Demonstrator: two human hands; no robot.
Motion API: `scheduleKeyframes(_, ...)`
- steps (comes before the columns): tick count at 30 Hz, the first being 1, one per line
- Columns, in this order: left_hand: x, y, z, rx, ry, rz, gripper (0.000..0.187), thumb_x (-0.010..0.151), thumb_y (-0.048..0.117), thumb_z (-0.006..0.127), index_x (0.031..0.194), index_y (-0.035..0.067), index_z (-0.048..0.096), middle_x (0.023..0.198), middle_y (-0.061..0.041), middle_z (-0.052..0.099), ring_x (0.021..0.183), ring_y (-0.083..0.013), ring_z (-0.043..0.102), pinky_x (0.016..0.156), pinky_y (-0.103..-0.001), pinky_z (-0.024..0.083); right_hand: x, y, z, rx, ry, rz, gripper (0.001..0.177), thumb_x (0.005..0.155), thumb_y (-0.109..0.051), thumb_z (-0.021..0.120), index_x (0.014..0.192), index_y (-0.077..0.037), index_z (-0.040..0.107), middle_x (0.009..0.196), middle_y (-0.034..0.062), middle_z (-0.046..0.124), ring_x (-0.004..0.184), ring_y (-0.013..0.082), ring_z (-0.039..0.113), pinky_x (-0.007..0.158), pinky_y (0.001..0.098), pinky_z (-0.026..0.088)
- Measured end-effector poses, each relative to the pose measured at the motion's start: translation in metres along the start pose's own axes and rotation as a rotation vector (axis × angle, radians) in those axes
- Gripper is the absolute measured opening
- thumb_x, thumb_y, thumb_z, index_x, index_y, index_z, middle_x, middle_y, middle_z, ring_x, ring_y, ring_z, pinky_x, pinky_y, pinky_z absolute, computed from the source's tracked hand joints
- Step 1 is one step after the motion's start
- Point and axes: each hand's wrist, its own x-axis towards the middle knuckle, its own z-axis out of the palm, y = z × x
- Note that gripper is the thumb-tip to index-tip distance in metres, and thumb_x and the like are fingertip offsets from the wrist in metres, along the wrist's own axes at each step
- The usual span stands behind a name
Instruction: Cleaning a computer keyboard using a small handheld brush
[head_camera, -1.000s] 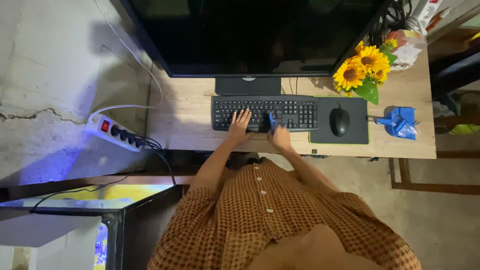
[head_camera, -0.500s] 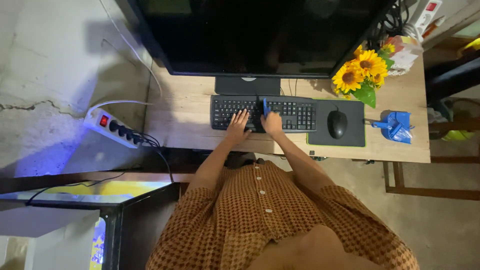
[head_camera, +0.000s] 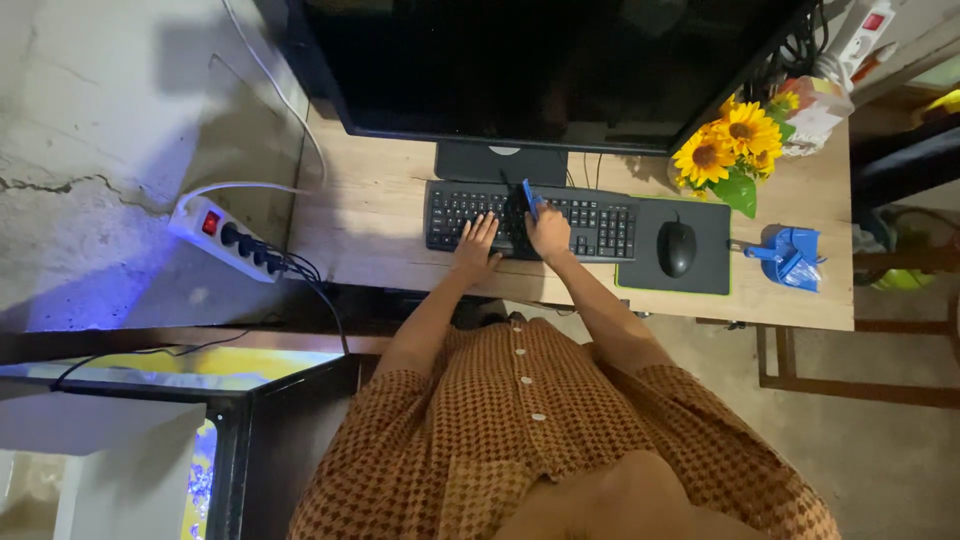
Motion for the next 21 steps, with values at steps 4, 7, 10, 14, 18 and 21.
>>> scheduleKeyframes(4,0.0,-0.005,0.0,0.055,0.019,-0.051,0.08,0.094,0.031,0.065,0.161,0.009,0.028,0.17,-0.012,0.021,0.155,-0.0332,0.024,0.128,-0.054,0.013,-0.038,-0.018,-0.004,-0.192,-0.115,-0.143,0.027,0.096,-0.034,0.061,0.09,-0.011,0.074,0.079,0.0136,0.075,0.076,0.0369,0.077,0.064,0.0511,0.063)
scheduleKeyframes(7,-0.004,-0.003,-0.022,0.021,0.034,-0.071,0.08,0.089,0.021,0.063,0.16,0.006,0.029,0.169,-0.015,0.02,0.155,-0.0354,0.023,0.127,-0.057,0.015,-0.094,0.01,0.055,-0.445,0.264,-0.455,0.018,0.087,-0.04,0.059,0.079,-0.024,0.063,0.057,-0.0016,0.062,0.05,0.0172,0.067,0.047,0.0335,0.053)
scheduleKeyframes(10,0.0,-0.009,-0.017,-0.008,0.037,-0.114,0.08,0.088,0.017,0.06,0.16,0.005,0.028,0.169,-0.016,0.022,0.155,-0.0362,0.022,0.127,-0.057,0.012,-0.1,0.017,0.046,-0.393,0.222,-0.499,0.016,0.09,-0.041,0.065,0.089,-0.026,0.069,0.068,0.0062,0.068,0.057,0.024,0.071,0.052,0.0383,0.056)
scheduleKeyframes(14,0.001,-0.011,-0.015,0.025,0.047,-0.121,0.081,0.088,0.018,0.062,0.16,0.005,0.029,0.169,-0.015,0.021,0.156,-0.0344,0.02,0.128,-0.055,0.011,-0.029,0.01,-0.003,-0.158,-0.024,-0.199,0.022,0.091,-0.038,0.066,0.102,-0.019,0.071,0.093,0.0107,0.075,0.079,0.0329,0.077,0.065,0.0496,0.062)
scheduleKeyframes(18,0.002,-0.012,-0.008,0.029,0.066,-0.115,0.083,0.087,0.016,0.062,0.161,0.006,0.027,0.17,-0.015,0.02,0.156,-0.0347,0.021,0.128,-0.055,0.011,0.006,0.02,-0.009,-0.27,0.004,-0.258,0.019,0.095,-0.028,0.064,0.107,-0.018,0.074,0.102,0.0068,0.07,0.091,0.0325,0.074,0.07,0.0474,0.064)
scheduleKeyframes(21,0.001,-0.017,-0.014,0.021,0.082,-0.103,0.083,0.088,0.015,0.062,0.162,0.007,0.024,0.17,-0.015,0.018,0.156,-0.0345,0.02,0.128,-0.055,0.01,-0.021,0.059,0.065,-0.393,-0.036,-0.386,0.021,0.093,-0.028,0.063,0.108,-0.018,0.074,0.099,0.0066,0.07,0.088,0.0292,0.075,0.068,0.0456,0.064)
